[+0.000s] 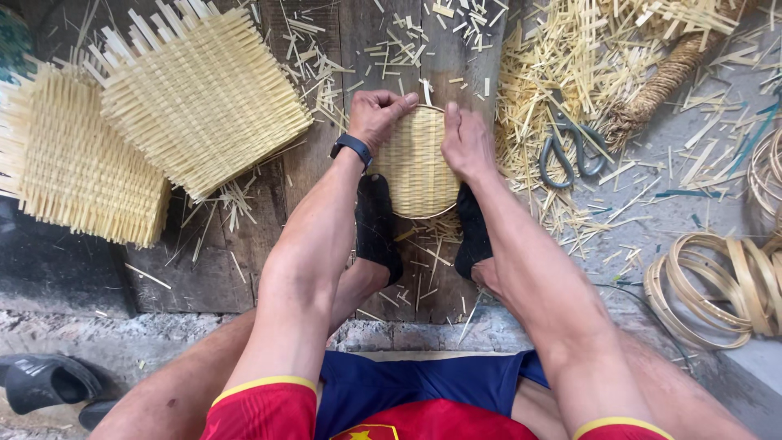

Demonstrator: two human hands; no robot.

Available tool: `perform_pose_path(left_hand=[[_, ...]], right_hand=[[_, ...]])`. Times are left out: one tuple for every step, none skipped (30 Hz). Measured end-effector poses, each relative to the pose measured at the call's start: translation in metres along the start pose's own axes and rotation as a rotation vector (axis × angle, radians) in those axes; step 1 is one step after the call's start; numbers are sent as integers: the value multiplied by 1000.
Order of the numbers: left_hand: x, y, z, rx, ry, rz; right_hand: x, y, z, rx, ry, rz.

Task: The person sits on the floor and repeatedly places a circular bamboo frame over a square woven bamboo mat, then uses shears to trim the excess bamboo strips flush with the frame. The person repeats this process for multiple mats.

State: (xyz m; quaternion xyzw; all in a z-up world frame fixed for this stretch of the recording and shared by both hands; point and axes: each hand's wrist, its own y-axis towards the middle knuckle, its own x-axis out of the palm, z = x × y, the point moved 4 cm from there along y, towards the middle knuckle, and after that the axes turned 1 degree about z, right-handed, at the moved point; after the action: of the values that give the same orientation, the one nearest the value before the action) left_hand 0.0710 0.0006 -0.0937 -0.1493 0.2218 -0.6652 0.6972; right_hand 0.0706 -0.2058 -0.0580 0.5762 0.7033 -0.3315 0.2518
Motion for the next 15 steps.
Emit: perform_pose_path(left_hand=[[0,0,-4,6,14,10],[-1,2,-6,15,33,21],[-2,4,-7,25,52,31],[-1,6,-8,26,53,31],[0,5,-9,26,54,32],[1,5,-7,35,53,35],[2,0,-3,67,82,48],[3,-4,3,108,110,60],[2,-7,12,148,137,73],[4,-13,16,84,214,15],[2,-19,21,19,292,-41],[2,-28,26,-50,364,-98],[1,-37,39,20,322,-119],[-3,-45,55,95,286,-139],[-2,-55,72,169,250,-159]], right_hand=[[10,-3,10,180,9,-95],[22,-4,20,358,24,-188],[34,-7,30,534,40,-285],[40,-3,35,497,38,-260],[45,-1,39,460,36,-235],[49,2,41,417,33,-205],[50,3,40,351,80,-196],[46,9,36,282,126,-179],[36,15,31,213,170,-163],[18,15,26,94,153,-105],[-7,15,20,-24,134,-47],[-39,10,14,-140,109,5],[-78,7,11,-189,-116,90],[-113,5,21,62,-76,-43],[-157,3,18,-30,-88,2]])
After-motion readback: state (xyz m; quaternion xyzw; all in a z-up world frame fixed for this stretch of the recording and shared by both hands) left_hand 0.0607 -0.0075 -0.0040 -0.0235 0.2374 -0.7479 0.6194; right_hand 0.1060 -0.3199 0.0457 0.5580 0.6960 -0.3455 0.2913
